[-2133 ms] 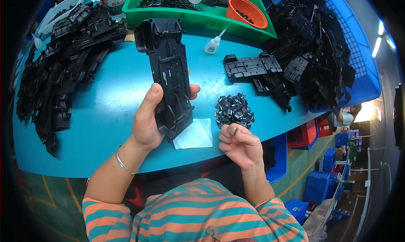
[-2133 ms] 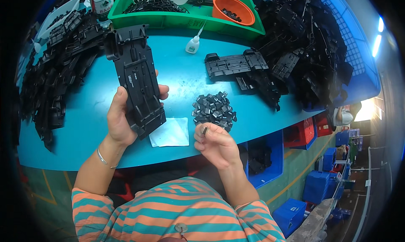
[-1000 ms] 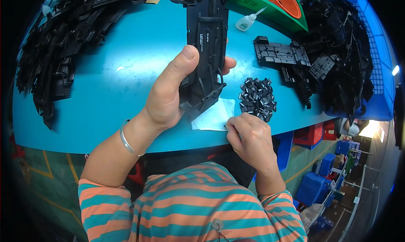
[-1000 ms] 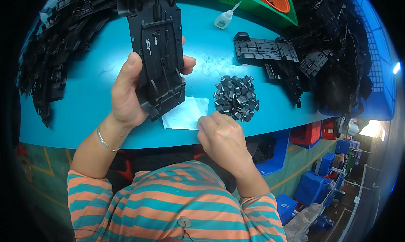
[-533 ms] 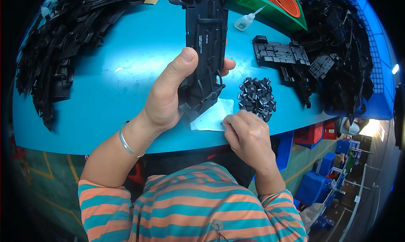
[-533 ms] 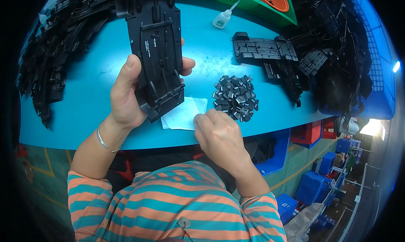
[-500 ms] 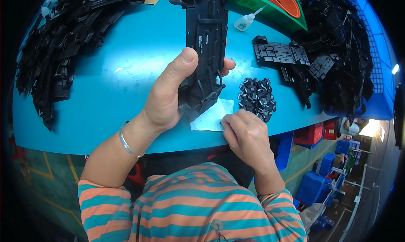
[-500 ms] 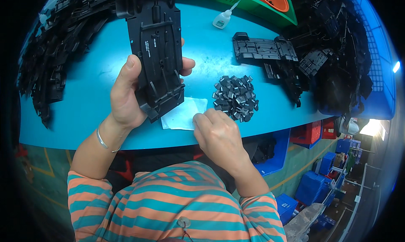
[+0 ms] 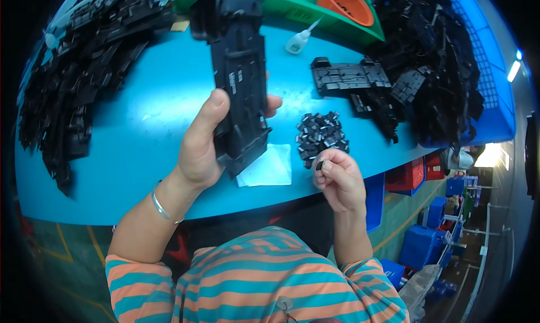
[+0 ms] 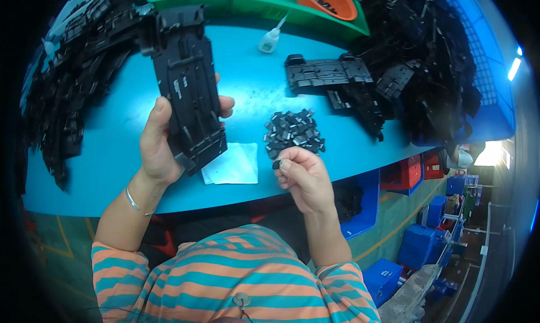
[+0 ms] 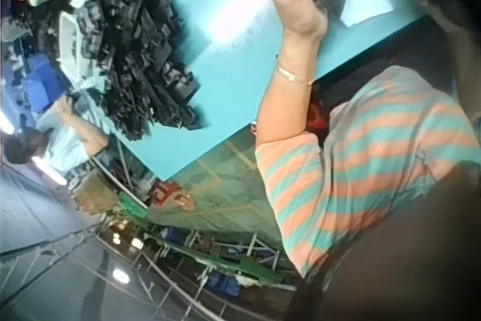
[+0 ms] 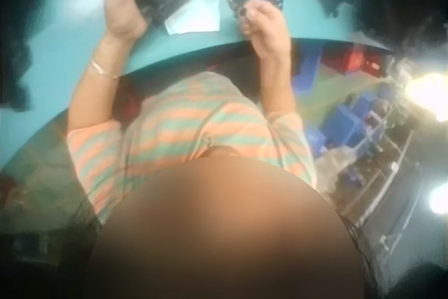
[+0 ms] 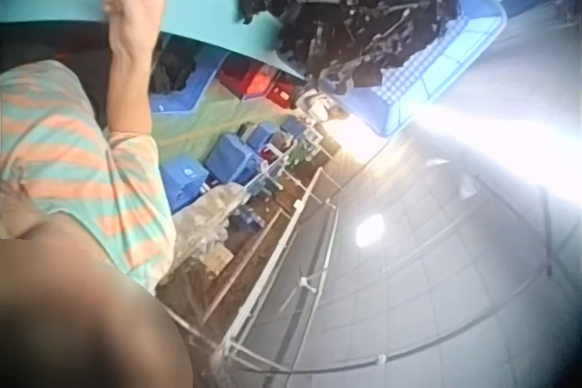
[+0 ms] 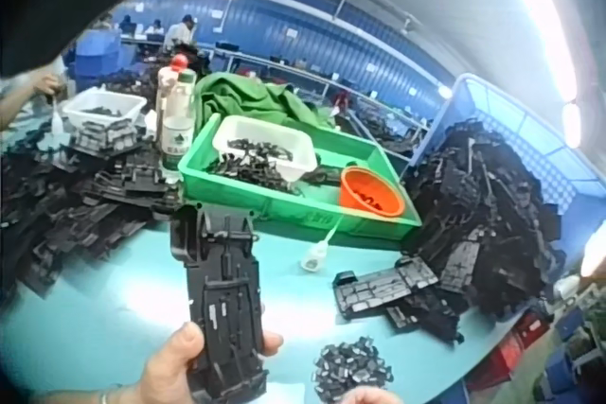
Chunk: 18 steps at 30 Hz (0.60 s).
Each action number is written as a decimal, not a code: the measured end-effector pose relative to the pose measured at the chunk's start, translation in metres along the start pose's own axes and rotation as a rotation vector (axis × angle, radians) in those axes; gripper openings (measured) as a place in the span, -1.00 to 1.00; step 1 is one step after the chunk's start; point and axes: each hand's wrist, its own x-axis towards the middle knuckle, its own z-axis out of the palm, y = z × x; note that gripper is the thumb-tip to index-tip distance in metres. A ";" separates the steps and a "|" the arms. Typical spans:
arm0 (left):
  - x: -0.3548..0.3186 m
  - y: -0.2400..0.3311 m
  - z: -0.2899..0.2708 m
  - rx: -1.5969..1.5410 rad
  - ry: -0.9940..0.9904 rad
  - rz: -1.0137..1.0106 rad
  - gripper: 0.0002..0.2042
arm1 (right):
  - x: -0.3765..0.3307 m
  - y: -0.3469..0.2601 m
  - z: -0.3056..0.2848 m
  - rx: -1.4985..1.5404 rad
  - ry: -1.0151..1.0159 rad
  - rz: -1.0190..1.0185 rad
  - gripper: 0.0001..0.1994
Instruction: The person assembles small black plastic components onto a larger toy gun chassis by hand at a factory workbench, using a glue bottle to secure the parts.
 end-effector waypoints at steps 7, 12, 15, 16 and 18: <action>0.000 -0.004 -0.003 -0.009 0.001 -0.011 -0.26 | 0.004 0.006 -0.007 0.427 -0.183 0.133 -0.87; 0.001 -0.005 -0.005 0.001 -0.008 0.001 -0.27 | 0.003 0.006 -0.008 0.494 -0.195 0.161 -0.86; 0.000 -0.005 -0.007 -0.087 -0.066 -0.004 -0.40 | 0.004 0.007 -0.008 0.517 -0.215 0.164 -0.86; 0.001 -0.005 -0.007 -0.086 -0.070 -0.004 -0.40 | 0.004 0.007 -0.008 0.515 -0.218 0.163 -0.86; 0.000 -0.004 -0.007 -0.084 -0.069 -0.005 -0.40 | 0.003 0.007 -0.007 0.516 -0.221 0.166 -0.87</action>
